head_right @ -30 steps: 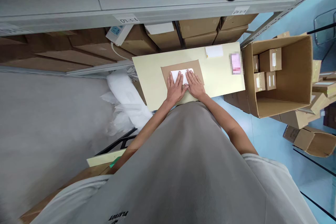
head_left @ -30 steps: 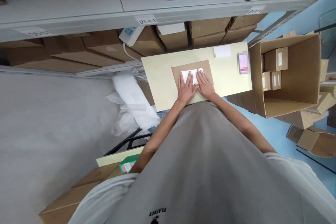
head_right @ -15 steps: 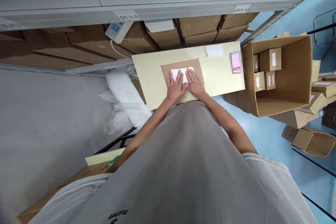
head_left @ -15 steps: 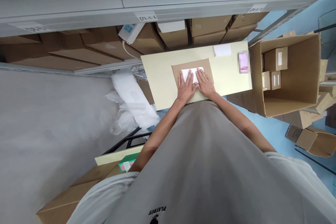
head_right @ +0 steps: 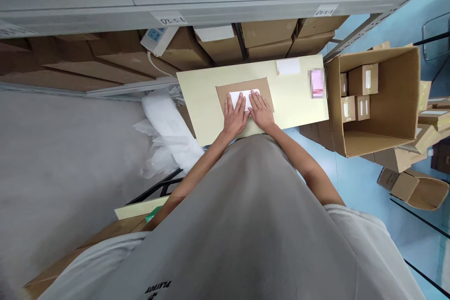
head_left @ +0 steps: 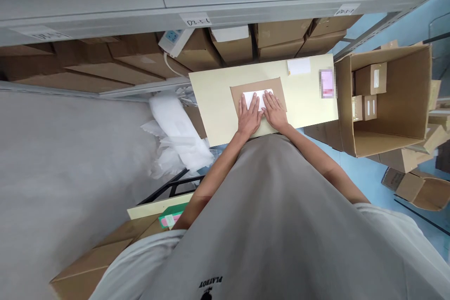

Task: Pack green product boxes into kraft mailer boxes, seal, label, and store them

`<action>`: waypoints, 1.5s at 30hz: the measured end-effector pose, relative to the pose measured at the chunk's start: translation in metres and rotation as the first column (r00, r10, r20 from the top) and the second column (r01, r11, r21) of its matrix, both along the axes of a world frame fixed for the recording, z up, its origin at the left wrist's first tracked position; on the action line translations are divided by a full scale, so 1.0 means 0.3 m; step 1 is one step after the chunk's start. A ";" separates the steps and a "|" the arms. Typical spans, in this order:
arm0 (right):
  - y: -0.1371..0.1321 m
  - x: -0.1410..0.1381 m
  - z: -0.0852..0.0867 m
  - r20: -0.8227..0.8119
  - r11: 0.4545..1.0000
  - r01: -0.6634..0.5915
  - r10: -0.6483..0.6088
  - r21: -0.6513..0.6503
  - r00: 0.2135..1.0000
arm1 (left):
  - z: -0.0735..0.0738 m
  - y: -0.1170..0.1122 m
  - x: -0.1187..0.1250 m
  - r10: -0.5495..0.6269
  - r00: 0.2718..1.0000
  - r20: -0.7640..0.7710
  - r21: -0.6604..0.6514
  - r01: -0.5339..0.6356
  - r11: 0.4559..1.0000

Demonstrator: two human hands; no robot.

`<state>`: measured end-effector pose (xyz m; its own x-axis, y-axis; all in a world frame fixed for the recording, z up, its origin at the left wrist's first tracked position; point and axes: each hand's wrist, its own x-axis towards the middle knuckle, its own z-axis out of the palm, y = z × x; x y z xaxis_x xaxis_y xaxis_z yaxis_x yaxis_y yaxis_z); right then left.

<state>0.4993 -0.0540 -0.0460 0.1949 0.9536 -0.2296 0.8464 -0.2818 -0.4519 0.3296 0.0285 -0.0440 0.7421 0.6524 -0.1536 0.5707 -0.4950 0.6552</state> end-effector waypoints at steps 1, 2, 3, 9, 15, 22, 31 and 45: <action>0.000 0.000 -0.001 -0.004 1.000 0.006 -0.006 0.003 1.000 | -0.002 -0.001 0.000 0.000 1.000 0.002 -0.001 0.000 1.000; 0.001 -0.001 -0.002 -0.008 1.000 0.013 -0.013 0.004 1.000 | -0.003 -0.002 0.000 0.000 1.000 0.003 0.000 0.000 1.000; 0.001 -0.002 -0.002 -0.011 1.000 0.019 -0.019 0.006 1.000 | -0.004 -0.003 0.000 -0.001 1.000 0.003 0.001 0.001 1.000; 0.003 -0.003 0.003 -0.018 0.999 0.030 -0.030 -0.009 0.999 | -0.003 -0.005 0.001 -0.015 1.000 -0.017 0.003 0.015 1.000; -0.001 0.003 0.010 -0.030 1.000 0.019 -0.019 -0.009 0.999 | 0.005 -0.006 0.006 -0.016 0.998 -0.058 0.002 0.016 1.000; -0.001 0.004 0.017 -0.025 1.000 0.004 -0.005 -0.029 1.000 | 0.019 -0.003 0.008 -0.008 0.999 -0.050 -0.020 0.007 1.000; -0.003 0.012 0.016 -0.024 1.000 -0.003 0.003 -0.011 1.000 | 0.015 0.028 0.008 -0.040 0.998 -0.055 -0.008 0.040 0.999; -0.001 0.018 0.016 -0.037 1.000 -0.008 0.007 -0.017 0.999 | 0.018 0.015 0.005 -0.024 0.999 -0.043 -0.024 0.023 0.999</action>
<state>0.5048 -0.0542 -0.0413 0.1789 0.9509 -0.2524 0.8315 -0.2833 -0.4778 0.3311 0.0332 -0.0386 0.7496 0.6306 -0.2009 0.5872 -0.4937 0.6414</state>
